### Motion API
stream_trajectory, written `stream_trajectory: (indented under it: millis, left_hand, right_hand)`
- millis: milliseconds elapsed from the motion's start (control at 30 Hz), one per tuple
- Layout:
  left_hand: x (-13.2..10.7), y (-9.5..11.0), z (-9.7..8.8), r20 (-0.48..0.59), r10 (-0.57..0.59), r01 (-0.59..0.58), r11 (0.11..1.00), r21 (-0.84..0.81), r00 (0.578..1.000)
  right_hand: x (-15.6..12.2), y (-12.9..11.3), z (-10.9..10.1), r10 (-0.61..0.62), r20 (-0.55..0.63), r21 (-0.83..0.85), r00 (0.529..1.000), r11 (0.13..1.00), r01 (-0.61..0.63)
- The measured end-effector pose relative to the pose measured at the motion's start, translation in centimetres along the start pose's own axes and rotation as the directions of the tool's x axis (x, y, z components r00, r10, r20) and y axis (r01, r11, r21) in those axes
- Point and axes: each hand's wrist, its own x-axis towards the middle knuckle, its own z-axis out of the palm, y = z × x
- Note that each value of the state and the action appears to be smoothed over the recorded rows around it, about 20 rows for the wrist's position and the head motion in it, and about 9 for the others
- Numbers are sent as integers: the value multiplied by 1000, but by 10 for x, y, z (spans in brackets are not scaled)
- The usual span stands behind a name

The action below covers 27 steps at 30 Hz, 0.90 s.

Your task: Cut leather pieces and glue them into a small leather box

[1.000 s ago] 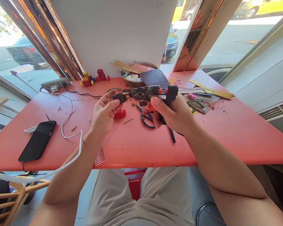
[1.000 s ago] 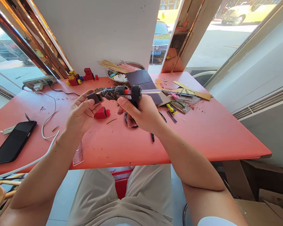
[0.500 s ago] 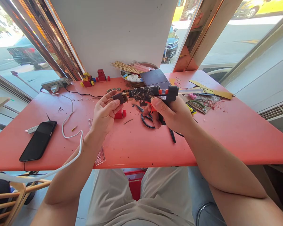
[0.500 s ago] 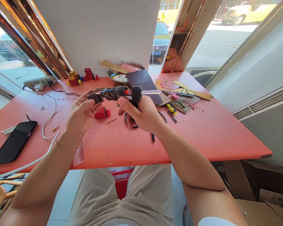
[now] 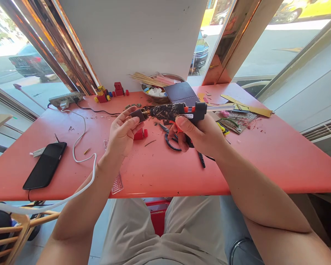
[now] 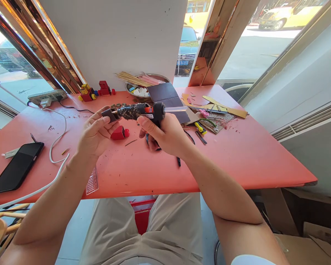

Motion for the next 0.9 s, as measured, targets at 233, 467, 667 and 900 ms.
stream_trajectory:
  millis: [233,467,667,900]
  left_hand:
    - [0,0,2,-12,-4,4,1000,-24,1000]
    - [-1,-1,3,-22,12,-13,1000,-25,1000]
    - [0,-1,2,-41,15,-16,1000,-22,999]
    - [0,0,1,-44,10,-11,1000,-27,999]
  right_hand:
    - [0,0,-2,13,9,-36,1000,999,-12]
    - [-1,-1,-3,21,8,-50,1000,999,-21]
    - [-1,-2,-2,1,13,-54,1000,999,-1]
    - [-2,-1,-2,3,14,-47,1000,999,-2]
